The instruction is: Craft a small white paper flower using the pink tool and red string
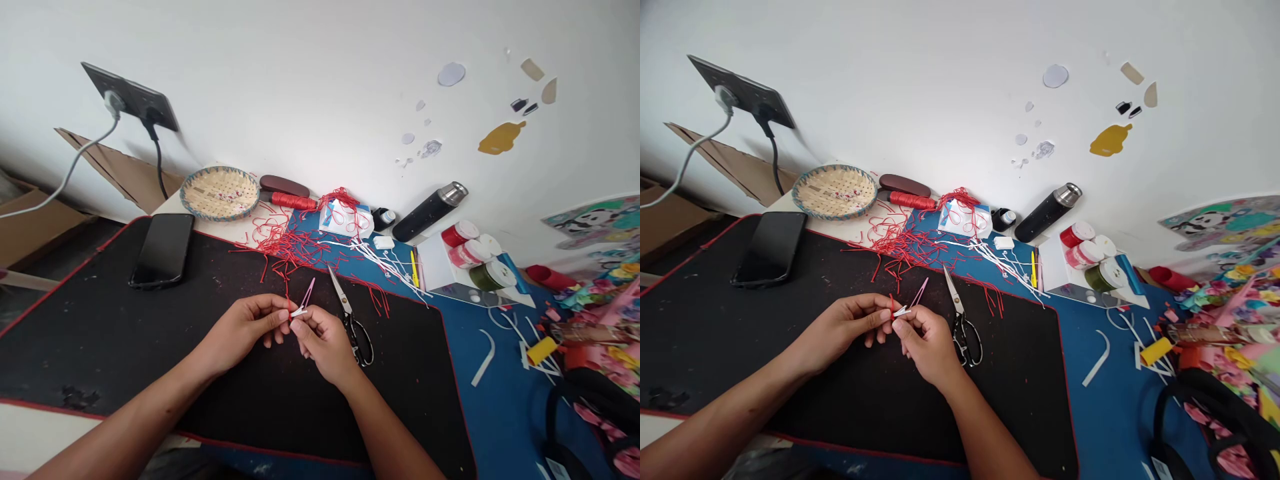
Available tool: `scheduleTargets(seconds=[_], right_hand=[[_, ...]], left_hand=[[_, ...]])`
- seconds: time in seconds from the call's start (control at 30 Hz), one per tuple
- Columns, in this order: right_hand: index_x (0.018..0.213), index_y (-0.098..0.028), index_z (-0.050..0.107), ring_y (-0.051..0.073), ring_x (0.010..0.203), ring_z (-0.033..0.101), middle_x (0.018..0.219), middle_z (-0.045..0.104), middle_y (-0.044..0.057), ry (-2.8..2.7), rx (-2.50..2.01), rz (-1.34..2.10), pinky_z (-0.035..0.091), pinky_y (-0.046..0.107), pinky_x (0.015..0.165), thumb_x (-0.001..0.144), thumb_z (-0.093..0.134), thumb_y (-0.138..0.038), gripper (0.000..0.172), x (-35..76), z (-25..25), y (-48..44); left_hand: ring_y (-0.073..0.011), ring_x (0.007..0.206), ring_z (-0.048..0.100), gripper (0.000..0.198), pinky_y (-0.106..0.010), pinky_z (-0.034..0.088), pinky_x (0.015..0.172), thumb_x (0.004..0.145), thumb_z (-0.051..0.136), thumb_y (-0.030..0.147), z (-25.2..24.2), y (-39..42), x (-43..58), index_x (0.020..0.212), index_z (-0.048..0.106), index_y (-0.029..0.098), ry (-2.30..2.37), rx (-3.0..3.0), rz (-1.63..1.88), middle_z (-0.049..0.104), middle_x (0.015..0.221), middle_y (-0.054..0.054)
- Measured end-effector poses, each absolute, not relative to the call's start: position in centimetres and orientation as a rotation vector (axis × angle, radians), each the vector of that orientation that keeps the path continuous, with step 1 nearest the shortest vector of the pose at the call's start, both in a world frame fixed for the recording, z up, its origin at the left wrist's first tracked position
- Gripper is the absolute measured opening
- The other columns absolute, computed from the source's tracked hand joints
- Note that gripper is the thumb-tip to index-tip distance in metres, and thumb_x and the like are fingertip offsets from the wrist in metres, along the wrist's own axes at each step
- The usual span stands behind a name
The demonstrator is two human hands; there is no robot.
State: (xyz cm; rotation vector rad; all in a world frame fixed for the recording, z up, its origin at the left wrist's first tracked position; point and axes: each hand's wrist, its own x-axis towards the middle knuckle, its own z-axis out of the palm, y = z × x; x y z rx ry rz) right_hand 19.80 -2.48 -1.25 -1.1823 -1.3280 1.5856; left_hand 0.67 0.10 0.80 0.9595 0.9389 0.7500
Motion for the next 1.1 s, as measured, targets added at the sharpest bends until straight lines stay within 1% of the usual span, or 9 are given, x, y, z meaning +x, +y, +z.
scheduleTargets(seconds=[0.2, 0.47, 0.63, 0.83, 0.93, 1.1], right_hand=[[0.086, -0.019, 0.064, 0.009, 0.047, 0.047, 0.058, 0.053, -0.006, -1.329, -1.186, 1.577, 0.036, 0.021, 0.048, 0.096, 0.068, -0.050, 0.033, 19.78, -1.07, -2.55], [0.088, -0.019, 0.064, 0.009, 0.049, 0.048, 0.060, 0.058, -0.004, -1.339, -1.182, 1.598, 0.038, 0.022, 0.049, 0.096, 0.065, -0.058, 0.040, 19.79, -0.72, -2.47], [0.088, -0.020, 0.062, 0.010, 0.050, 0.049, 0.062, 0.057, -0.005, -1.342, -1.175, 1.608, 0.038, 0.022, 0.050, 0.093, 0.069, -0.057, 0.038, 19.68, -0.69, -2.38], [0.087, -0.020, 0.060, 0.010, 0.051, 0.049, 0.063, 0.056, -0.005, -1.368, -1.182, 1.582, 0.040, 0.022, 0.051, 0.094, 0.068, -0.055, 0.036, 19.62, -0.83, -2.43], [0.086, -0.020, 0.060, 0.009, 0.050, 0.049, 0.062, 0.056, -0.005, -1.362, -1.174, 1.577, 0.039, 0.022, 0.050, 0.095, 0.068, -0.052, 0.034, 19.62, -0.83, -2.44], [0.085, -0.020, 0.060, 0.010, 0.051, 0.049, 0.064, 0.057, -0.004, -1.357, -1.160, 1.592, 0.040, 0.022, 0.051, 0.094, 0.068, -0.053, 0.035, 19.58, -0.80, -2.39]], left_hand=[[-0.0136, 0.061, 0.060, 0.040, -0.023, 0.044, 0.051, 0.082, 0.082, 0.055, 0.57, 0.00, 0.71, 0.090, 0.076, 0.016, 0.914, 0.866, 0.773, 0.070, 0.074, -0.002], [-0.0137, 0.060, 0.058, 0.040, -0.023, 0.045, 0.053, 0.083, 0.080, 0.056, 0.99, 0.01, 0.78, 0.088, 0.073, 0.017, 0.930, 0.922, 0.797, 0.069, 0.072, -0.001], [-0.0148, 0.060, 0.057, 0.040, -0.026, 0.046, 0.058, 0.087, 0.074, 0.057, 1.08, -0.24, 0.87, 0.094, 0.073, 0.017, 0.989, 1.100, 0.748, 0.069, 0.071, -0.001], [-0.0164, 0.063, 0.059, 0.040, -0.027, 0.047, 0.059, 0.091, 0.068, 0.054, 0.91, -0.38, 0.81, 0.104, 0.075, 0.017, 0.977, 1.169, 0.681, 0.074, 0.077, -0.004], [-0.0167, 0.065, 0.060, 0.037, -0.027, 0.047, 0.060, 0.092, 0.067, 0.051, 0.88, -0.37, 0.77, 0.103, 0.076, 0.017, 0.966, 1.183, 0.664, 0.075, 0.078, -0.004], [-0.0164, 0.065, 0.059, 0.034, -0.027, 0.048, 0.062, 0.093, 0.067, 0.050, 0.97, -0.36, 0.82, 0.097, 0.076, 0.017, 0.965, 1.188, 0.700, 0.073, 0.075, -0.003]])
